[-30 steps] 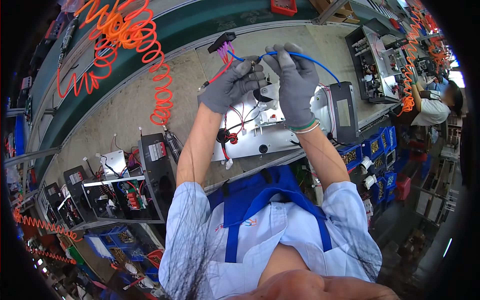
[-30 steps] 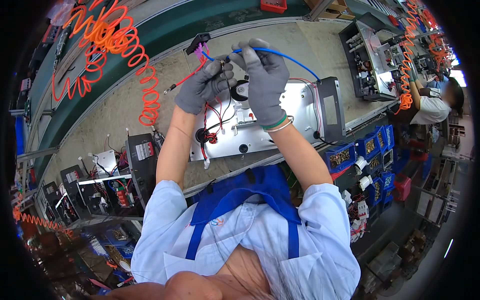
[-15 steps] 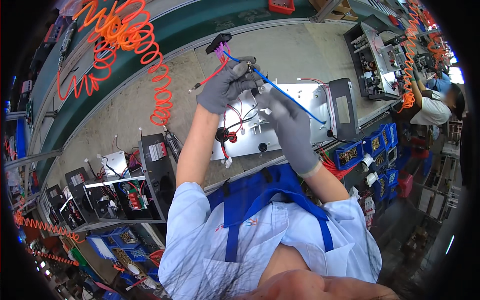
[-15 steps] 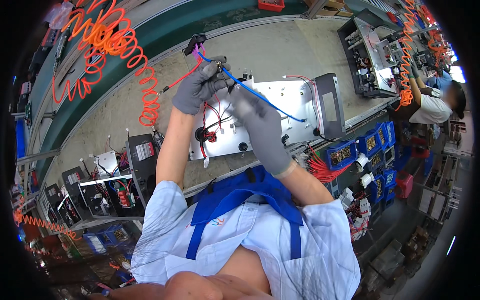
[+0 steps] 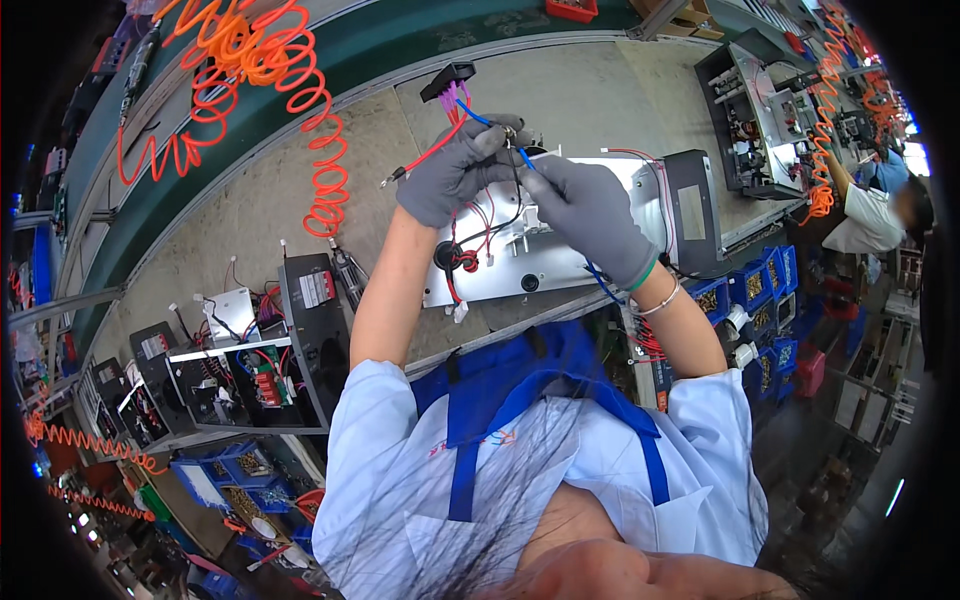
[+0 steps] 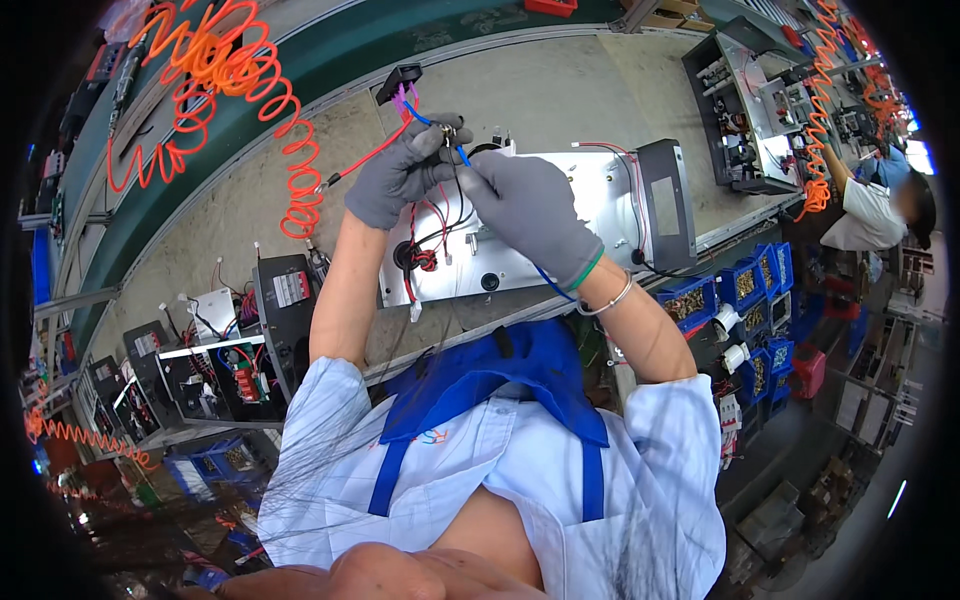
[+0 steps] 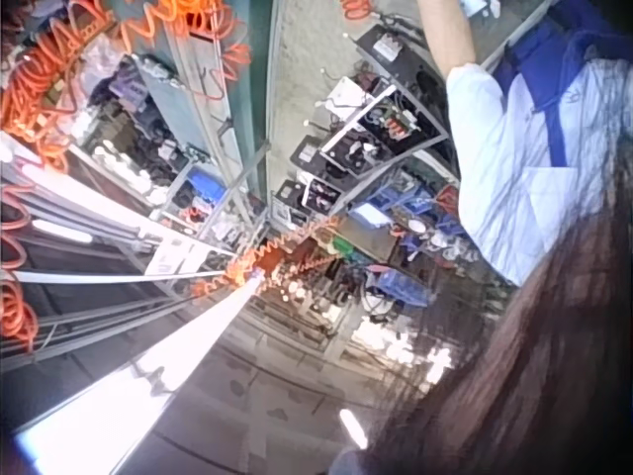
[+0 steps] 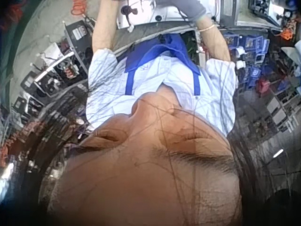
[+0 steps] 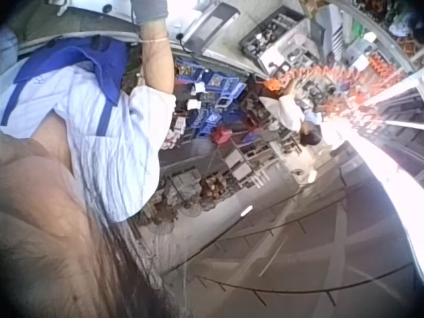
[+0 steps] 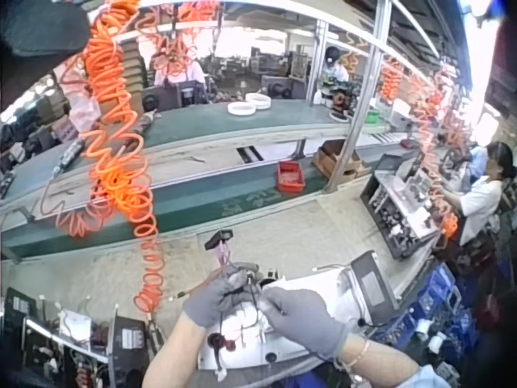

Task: Assembling and wiring electronic components inside a metal chassis on a factory production line.

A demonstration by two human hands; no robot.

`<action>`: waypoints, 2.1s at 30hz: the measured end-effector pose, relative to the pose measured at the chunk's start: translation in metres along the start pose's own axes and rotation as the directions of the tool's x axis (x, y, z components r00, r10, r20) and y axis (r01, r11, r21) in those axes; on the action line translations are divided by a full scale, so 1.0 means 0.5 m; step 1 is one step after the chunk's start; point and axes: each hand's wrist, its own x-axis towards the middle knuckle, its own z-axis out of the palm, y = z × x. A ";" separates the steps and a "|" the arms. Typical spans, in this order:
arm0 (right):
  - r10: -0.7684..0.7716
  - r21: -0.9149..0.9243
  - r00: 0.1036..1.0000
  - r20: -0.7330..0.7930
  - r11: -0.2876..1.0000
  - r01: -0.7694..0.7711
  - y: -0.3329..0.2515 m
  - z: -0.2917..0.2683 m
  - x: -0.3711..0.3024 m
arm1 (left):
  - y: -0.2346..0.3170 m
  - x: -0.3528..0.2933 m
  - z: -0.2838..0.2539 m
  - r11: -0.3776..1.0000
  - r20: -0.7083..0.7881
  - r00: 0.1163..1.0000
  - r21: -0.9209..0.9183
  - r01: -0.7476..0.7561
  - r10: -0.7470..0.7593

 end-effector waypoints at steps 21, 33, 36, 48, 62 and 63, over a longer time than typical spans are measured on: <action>0.140 0.269 0.957 0.253 0.940 -0.208 -0.002 -0.008 -0.038 | 0.014 -0.014 0.012 0.952 -0.096 0.977 0.225 0.208 -0.191; 0.013 0.124 0.991 0.133 0.992 -0.029 0.178 0.029 0.039 | -0.009 0.070 -0.005 0.764 -0.193 0.915 0.505 0.402 -0.354; -0.024 0.178 0.991 0.133 0.984 0.000 0.176 0.027 0.028 | -0.017 0.076 -0.010 0.724 -0.216 0.895 0.528 0.444 -0.391; -0.002 0.177 0.997 0.076 0.984 -0.011 0.188 0.035 0.027 | -0.026 0.040 0.037 0.610 -0.441 0.869 0.631 0.479 -0.226; 0.011 0.205 0.996 0.090 0.978 -0.029 0.201 0.033 0.032 | -0.072 0.010 0.052 0.570 -0.475 0.880 0.729 0.378 0.024; 0.008 0.208 0.996 0.084 0.978 -0.026 0.202 0.034 0.033 | -0.074 0.007 0.055 0.562 -0.460 0.886 0.746 0.358 0.047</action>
